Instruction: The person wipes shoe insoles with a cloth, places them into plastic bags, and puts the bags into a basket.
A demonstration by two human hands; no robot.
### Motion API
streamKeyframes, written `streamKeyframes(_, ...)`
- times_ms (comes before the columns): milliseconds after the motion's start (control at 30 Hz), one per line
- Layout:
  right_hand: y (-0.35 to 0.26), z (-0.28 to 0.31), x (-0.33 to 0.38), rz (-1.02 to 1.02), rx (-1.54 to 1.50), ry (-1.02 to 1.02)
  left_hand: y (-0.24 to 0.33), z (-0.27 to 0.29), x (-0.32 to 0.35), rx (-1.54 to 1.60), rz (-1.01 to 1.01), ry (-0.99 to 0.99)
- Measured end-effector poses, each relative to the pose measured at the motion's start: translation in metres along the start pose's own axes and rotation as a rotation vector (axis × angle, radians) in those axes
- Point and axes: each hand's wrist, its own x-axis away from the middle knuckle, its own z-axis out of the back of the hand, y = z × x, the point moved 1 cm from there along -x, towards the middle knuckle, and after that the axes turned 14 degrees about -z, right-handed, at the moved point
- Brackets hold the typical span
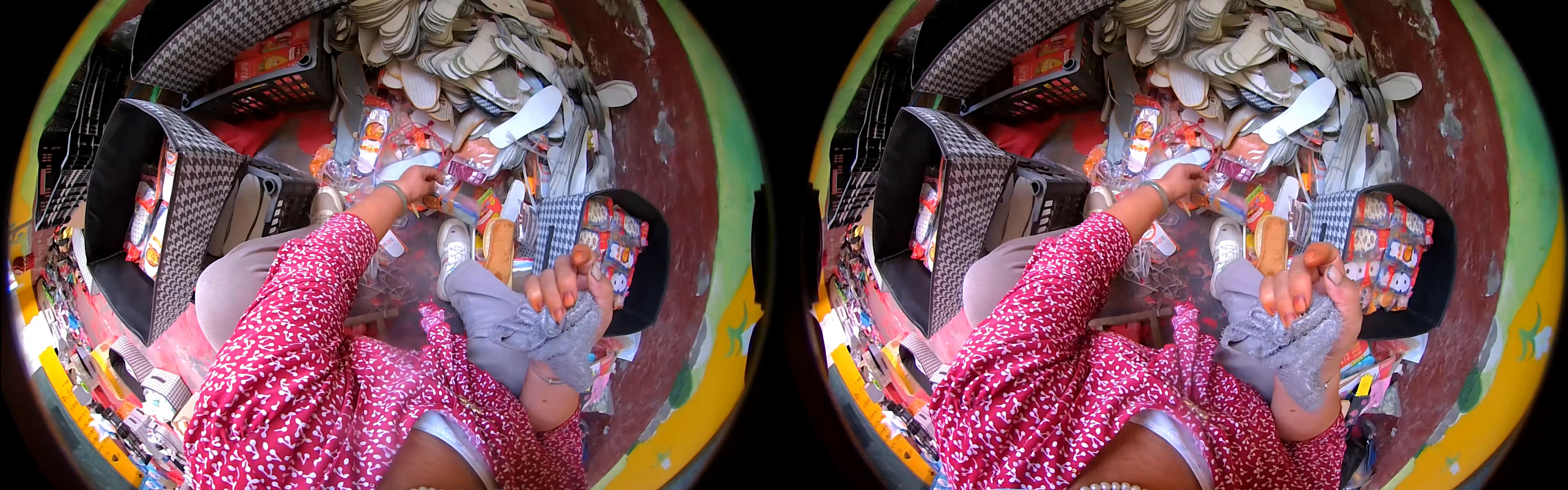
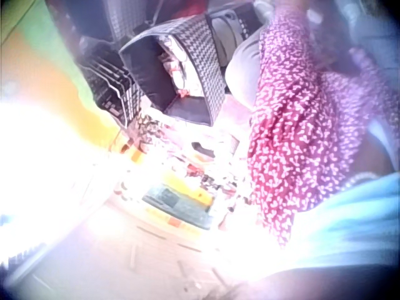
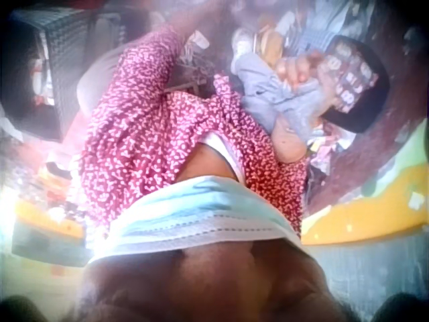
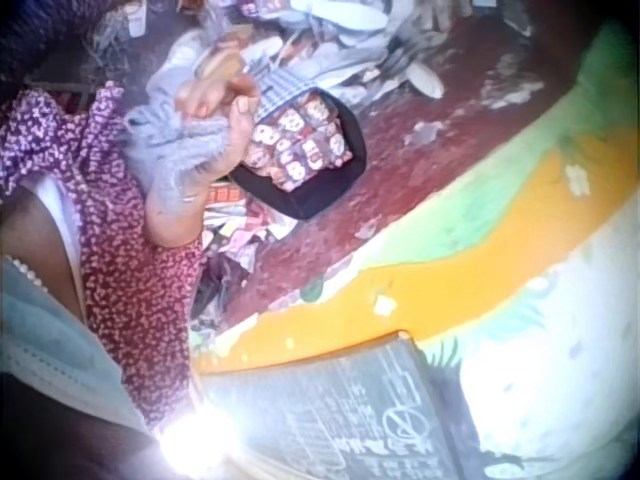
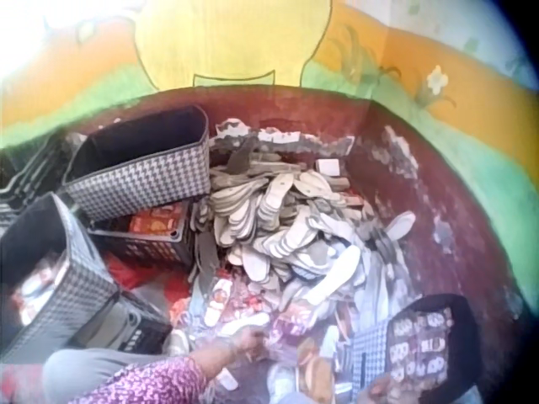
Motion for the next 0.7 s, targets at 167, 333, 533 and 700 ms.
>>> streamKeyframes(167,0.002,-0.002,0.000,-0.006,0.027,0.025,0.016,0.065,0.001,0.774,-0.056,0.233)
streamKeyframes(333,0.003,-0.005,-0.002,-0.056,0.036,0.035,-0.017,0.147,0.012,0.747,-0.084,0.655)
streamKeyframes(533,0.007,-0.008,-0.006,-0.104,0.033,0.096,-0.073,0.193,0.024,0.159,0.209,0.873)
streamKeyframes(700,0.010,-0.005,-0.011,-0.100,0.040,0.112,0.004,0.157,0.031,-0.322,0.384,0.693)
